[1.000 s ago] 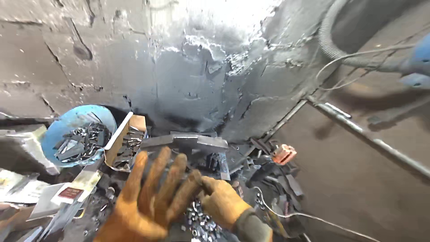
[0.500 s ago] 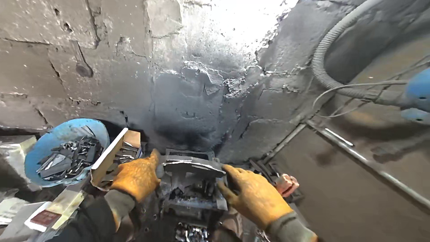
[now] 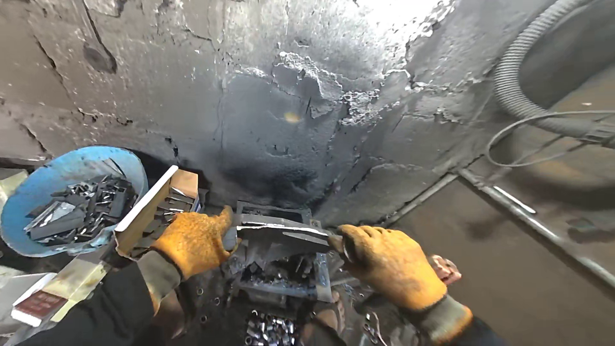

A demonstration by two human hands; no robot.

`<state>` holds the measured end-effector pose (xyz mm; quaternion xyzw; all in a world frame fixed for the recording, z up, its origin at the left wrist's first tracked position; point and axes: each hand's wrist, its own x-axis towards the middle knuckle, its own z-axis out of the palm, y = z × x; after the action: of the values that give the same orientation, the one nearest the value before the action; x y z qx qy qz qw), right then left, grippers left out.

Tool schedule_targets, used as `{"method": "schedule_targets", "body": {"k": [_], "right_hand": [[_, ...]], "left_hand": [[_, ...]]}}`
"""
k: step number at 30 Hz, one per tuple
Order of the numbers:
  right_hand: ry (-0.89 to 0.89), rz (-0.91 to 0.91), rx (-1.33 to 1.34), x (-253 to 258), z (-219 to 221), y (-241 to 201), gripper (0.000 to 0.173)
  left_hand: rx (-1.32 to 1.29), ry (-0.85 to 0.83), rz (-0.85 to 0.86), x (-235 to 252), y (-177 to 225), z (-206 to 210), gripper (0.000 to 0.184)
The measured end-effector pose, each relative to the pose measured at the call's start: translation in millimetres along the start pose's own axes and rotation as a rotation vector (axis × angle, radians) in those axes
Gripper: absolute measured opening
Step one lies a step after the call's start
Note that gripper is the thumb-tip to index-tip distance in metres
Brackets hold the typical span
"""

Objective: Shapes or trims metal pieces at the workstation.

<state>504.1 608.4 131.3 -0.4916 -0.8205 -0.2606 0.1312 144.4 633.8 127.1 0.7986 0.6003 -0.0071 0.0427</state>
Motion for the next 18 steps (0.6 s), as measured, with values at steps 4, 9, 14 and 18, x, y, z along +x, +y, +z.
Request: {"method": "schedule_targets", "body": {"k": [4, 9, 14, 18], "right_hand": [[0.015, -0.008, 0.008, 0, 2, 2, 0.038], [-0.003, 0.001, 0.015, 1, 7, 6, 0.032], [-0.088, 0.078, 0.057, 3, -3, -1, 0.032], [-0.092, 0.076, 0.042, 4, 2, 3, 0.034]], "left_hand": [[0.005, -0.056, 0.009, 2, -1, -5, 0.051], [0.012, -0.059, 0.026, 3, 0, -9, 0.051], [0.013, -0.091, 0.002, -1, 3, -14, 0.052], [0.018, -0.105, 0.017, 4, 1, -15, 0.051]]}}
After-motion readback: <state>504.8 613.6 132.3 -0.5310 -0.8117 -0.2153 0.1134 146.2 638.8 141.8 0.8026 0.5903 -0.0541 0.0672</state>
